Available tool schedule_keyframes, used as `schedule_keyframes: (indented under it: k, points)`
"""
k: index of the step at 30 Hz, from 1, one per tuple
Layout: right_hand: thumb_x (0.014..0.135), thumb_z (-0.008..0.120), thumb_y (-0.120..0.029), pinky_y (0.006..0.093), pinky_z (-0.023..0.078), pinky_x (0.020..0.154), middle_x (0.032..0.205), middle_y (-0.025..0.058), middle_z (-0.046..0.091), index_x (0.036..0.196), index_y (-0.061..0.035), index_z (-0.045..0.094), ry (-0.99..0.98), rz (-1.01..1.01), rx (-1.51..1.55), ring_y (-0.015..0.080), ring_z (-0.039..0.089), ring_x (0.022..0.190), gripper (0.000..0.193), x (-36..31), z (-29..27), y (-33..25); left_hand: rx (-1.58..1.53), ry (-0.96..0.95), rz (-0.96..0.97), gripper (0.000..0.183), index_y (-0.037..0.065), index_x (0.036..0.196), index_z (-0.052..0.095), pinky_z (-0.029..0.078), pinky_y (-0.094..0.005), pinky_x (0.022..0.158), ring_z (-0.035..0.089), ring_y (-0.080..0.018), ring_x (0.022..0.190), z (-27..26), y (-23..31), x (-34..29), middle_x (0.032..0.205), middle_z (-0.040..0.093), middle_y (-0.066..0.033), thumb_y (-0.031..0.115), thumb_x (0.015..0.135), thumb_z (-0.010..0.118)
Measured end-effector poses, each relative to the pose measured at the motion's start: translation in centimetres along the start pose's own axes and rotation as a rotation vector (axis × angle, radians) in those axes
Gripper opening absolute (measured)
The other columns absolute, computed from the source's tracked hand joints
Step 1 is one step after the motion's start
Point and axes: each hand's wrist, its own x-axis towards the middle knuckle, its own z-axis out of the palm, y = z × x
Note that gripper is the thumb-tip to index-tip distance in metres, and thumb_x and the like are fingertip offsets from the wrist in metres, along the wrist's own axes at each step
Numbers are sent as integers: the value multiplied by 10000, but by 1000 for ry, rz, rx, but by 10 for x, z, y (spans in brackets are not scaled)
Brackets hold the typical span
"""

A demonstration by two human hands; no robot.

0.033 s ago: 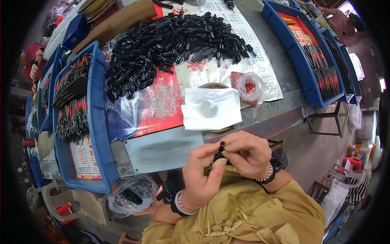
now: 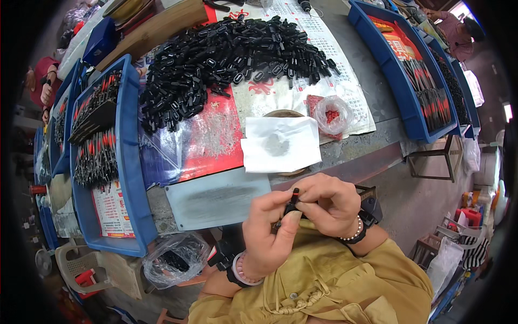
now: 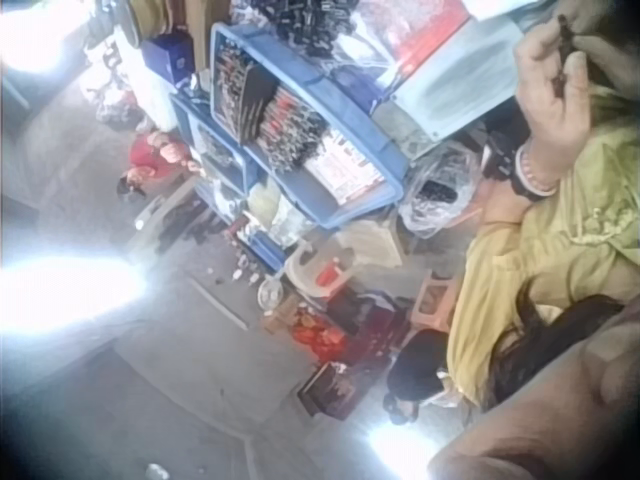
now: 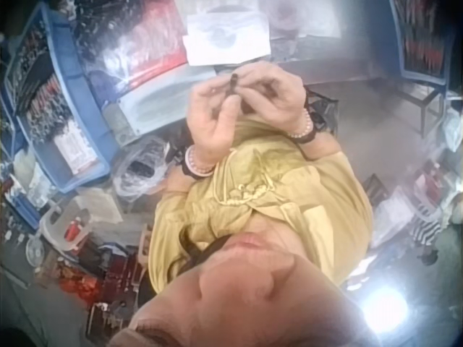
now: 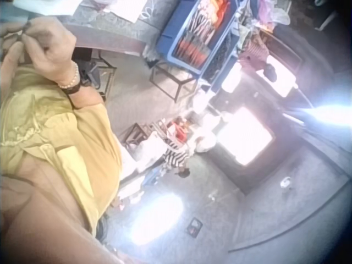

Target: The person assembles small black plastic key housings by inserting red pins into them. They pick up a housing, insert a pin, and place the assembled unit on the table, repeating this process throughout the clip.

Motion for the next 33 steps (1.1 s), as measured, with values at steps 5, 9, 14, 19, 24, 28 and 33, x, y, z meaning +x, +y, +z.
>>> schedule_keyframes:
  k: [5,9,14,19,24,28,33]
  points:
    - [795,638,112,279,534,663,964,153,671,971,36,630,100,65,98,205,668,799,192,-2,4,-4,-24,-14,-47,301,-4,1216,415,326,-155,462,421,-14,504,0,2,0,712,586,-25,106,960,532]
    - [788,642,110,287,533,694,940,151,668,971,34,638,34,-56,-84,223,663,806,198,3,0,1,-68,-11,-66,308,-1,1210,410,318,-152,451,416,-14,495,1,3,1,710,587,-30,128,963,541]
    - [775,650,106,299,524,686,900,149,663,937,28,649,-39,-70,-95,250,652,767,179,2,1,0,-119,30,-122,276,-16,1163,411,382,-184,572,481,-43,625,-3,1,-2,749,588,-38,91,952,554]
    - [804,624,105,275,510,655,899,135,658,957,25,642,-133,-66,-72,206,641,746,173,5,-3,4,-240,13,-202,260,-7,1153,407,404,-187,559,498,-53,602,-8,-2,-4,765,600,-59,93,956,545]
    - [876,579,72,245,499,653,932,96,648,1037,33,614,40,283,438,110,622,765,169,-2,9,-1,-374,-55,-288,360,-2,1281,366,372,-174,453,468,-60,482,-11,4,4,761,614,-94,94,964,509]
    - [878,602,33,242,496,642,923,96,639,1022,38,627,-138,223,237,112,628,745,146,4,-1,1,-360,-113,-470,486,-52,1346,323,375,-157,415,589,-91,555,-7,18,12,728,622,-94,94,913,490]
    - [879,609,10,247,495,669,926,90,636,1027,23,634,-195,149,76,124,632,776,151,11,-16,1,-382,-91,-540,474,-54,1342,364,373,-170,422,543,-93,517,-1,26,22,730,607,-89,150,935,496]
